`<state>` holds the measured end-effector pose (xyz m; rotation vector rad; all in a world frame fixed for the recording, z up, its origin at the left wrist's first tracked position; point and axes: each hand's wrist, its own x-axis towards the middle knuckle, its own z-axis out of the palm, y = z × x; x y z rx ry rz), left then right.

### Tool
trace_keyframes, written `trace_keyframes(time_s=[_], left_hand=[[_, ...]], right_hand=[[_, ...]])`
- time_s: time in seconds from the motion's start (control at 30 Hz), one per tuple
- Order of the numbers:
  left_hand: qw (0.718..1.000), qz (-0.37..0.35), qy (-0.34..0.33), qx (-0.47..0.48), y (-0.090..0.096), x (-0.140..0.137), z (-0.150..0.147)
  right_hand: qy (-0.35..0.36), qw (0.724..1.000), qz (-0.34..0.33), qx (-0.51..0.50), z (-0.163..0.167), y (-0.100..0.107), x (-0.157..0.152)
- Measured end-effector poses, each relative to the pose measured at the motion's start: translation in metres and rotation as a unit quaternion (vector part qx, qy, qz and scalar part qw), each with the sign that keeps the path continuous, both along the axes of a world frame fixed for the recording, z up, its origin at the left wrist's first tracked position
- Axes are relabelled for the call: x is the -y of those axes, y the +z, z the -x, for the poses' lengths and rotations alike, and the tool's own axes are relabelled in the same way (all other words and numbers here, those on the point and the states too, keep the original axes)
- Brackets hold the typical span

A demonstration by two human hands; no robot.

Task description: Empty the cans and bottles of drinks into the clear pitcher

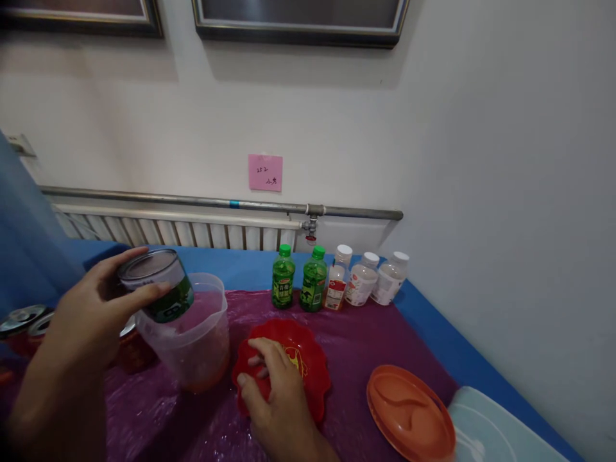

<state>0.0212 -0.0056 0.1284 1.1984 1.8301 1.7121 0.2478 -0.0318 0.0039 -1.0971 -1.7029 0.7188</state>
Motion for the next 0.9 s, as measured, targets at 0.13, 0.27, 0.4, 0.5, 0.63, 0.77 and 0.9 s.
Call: trace_keyframes(time_s=[0.13, 0.27, 0.4, 0.5, 0.63, 0.77, 0.9], left_hand=[[1.000, -0.003, -0.011, 0.005, 0.0011, -0.0007, 0.0025], [1.000, 0.009, 0.007, -0.023, 0.0030, 0.0013, 0.0031], [0.999, 0.014, -0.004, -0.039, 0.0016, 0.0019, 0.0053], [0.999, 0.001, -0.008, -0.046, 0.0000, 0.0027, 0.0078], [0.999, -0.009, 0.002, -0.050, -0.0012, 0.0035, 0.0088], [0.999, -0.006, 0.004, -0.048, 0.0008, 0.0046, 0.0050], [0.999, 0.002, 0.007, -0.053, 0.0045, 0.0069, 0.0011]], right_hand=[[-0.008, 1.000, -0.021, 0.020, -0.0014, -0.0035, -0.0004], [-0.007, 0.999, -0.020, 0.035, -0.0018, -0.0067, -0.0025], [-0.005, 0.999, -0.009, 0.046, -0.0021, -0.0090, -0.0039], [-0.003, 0.998, -0.017, 0.056, -0.0024, -0.0097, -0.0041], [-0.003, 0.998, -0.020, 0.065, -0.0028, -0.0090, -0.0042], [0.000, 0.997, -0.026, 0.070, -0.0036, -0.0087, -0.0046], [-0.003, 0.997, -0.037, 0.074, -0.0046, -0.0095, -0.0050]])
